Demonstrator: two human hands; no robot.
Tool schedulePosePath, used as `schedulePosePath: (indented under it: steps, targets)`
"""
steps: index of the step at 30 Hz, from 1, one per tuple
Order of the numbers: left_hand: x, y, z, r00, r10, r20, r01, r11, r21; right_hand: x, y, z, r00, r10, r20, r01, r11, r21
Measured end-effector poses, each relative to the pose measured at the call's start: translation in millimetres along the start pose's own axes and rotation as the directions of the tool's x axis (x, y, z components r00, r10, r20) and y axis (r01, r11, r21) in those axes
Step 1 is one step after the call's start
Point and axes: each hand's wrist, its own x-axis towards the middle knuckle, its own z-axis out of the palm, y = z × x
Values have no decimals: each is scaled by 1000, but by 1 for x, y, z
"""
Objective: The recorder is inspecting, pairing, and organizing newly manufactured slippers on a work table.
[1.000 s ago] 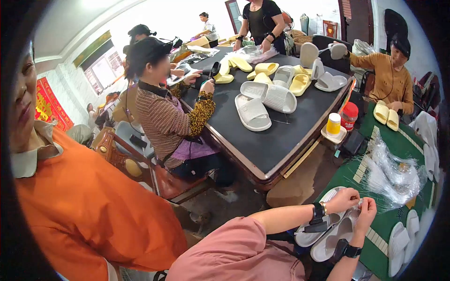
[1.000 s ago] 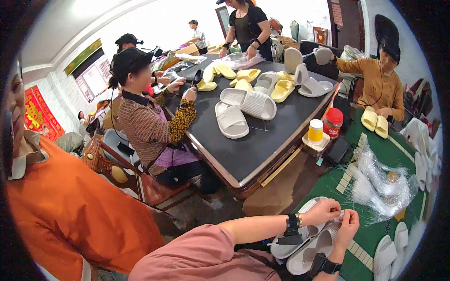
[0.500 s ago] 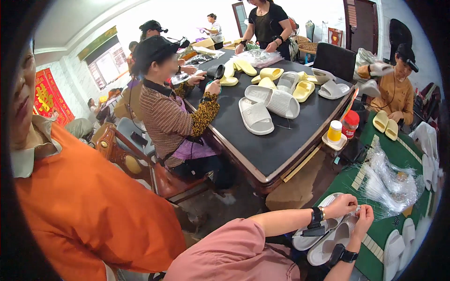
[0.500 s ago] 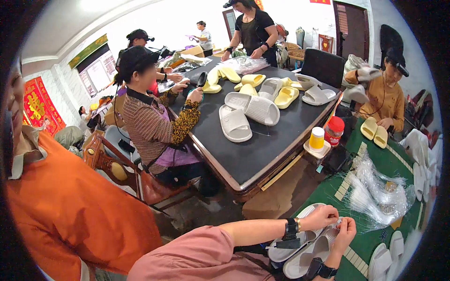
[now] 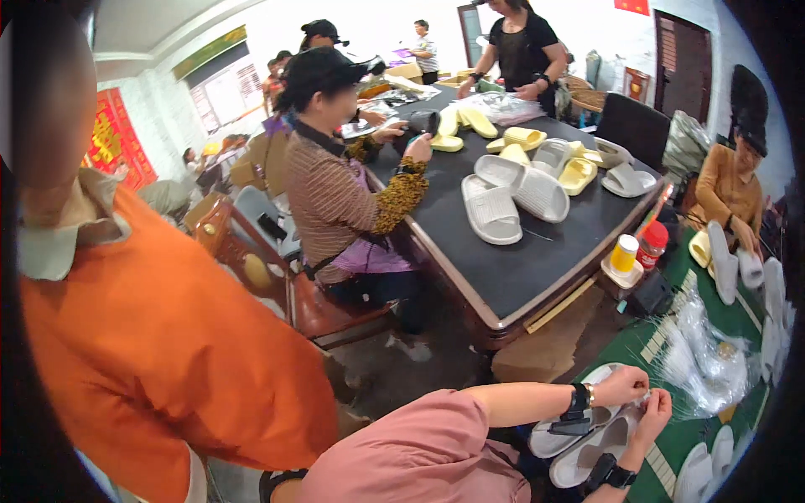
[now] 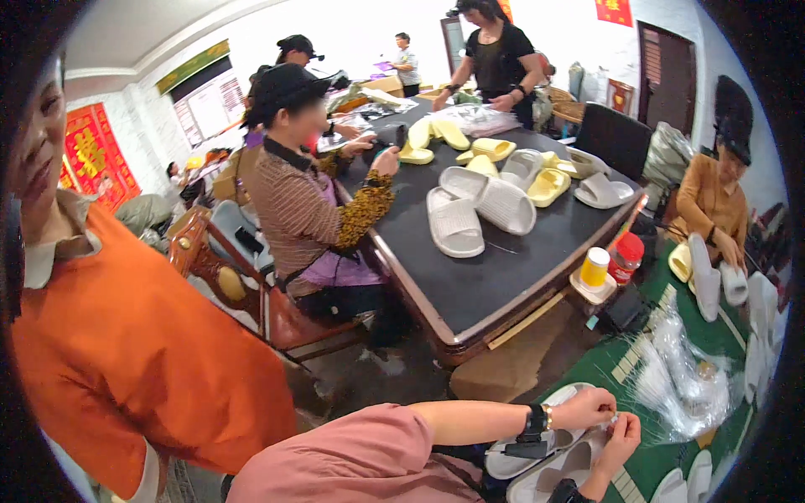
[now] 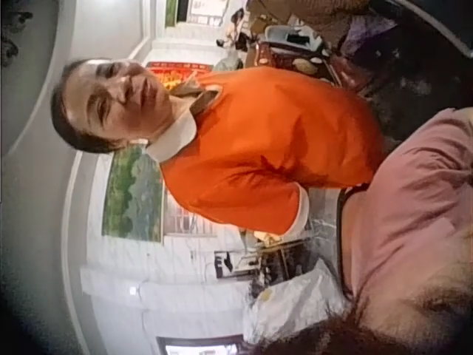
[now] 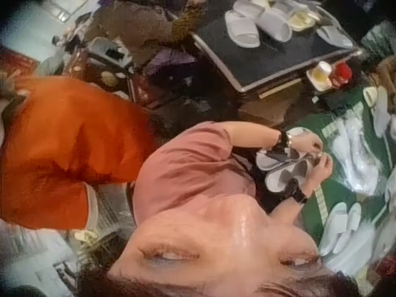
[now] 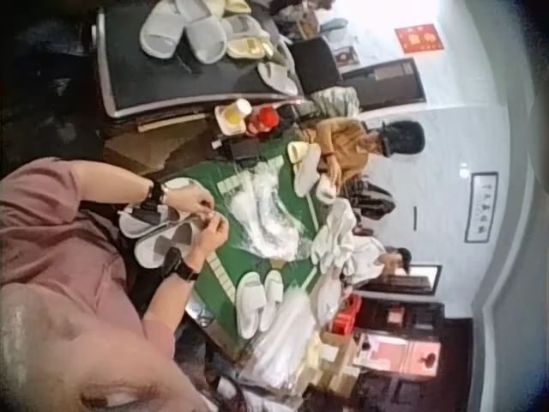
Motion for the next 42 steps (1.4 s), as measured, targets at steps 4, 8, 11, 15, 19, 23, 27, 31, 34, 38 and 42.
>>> schedulePosePath:
  steps: [4,8,11,15,19,23,27,31,34,38,42]
  targets:
    - [0,-1,1,1000,-12,-17,11,1000,-25,2,4,1,999,41,28,-42,999,15]
    - [0,-7,4,1000,22,-9,-22,1000,-1,2,8,0,998,69,-2,-69,997,16]
    - [0,-13,7,999,35,-22,-34,999,22,4,9,-2,998,48,36,-49,999,14]
    - [1,-17,9,999,36,-22,-36,999,6,6,11,-5,996,75,43,-75,997,13]
    - [1,-17,10,998,42,-37,-41,999,8,6,13,-6,997,38,72,-37,999,-18]
    - [0,-19,12,998,41,-36,-42,999,-8,5,11,-7,997,38,68,-35,998,-52]
    - [2,-22,15,999,-24,-28,24,1000,-5,6,9,-6,991,73,112,-70,997,-33]
    - [10,-10,4,989,23,-145,-11,997,83,7,12,-6,997,59,56,-60,998,18]
    - [23,20,-36,932,85,-352,-87,996,10,8,14,-5,999,39,13,-39,999,-12]
    - [25,91,-147,734,325,-596,-139,931,337,7,17,-3,999,-3,-37,5,999,33]
    - [-3,180,-253,680,400,-614,-128,890,437,8,20,-6,996,-61,-71,62,998,12]
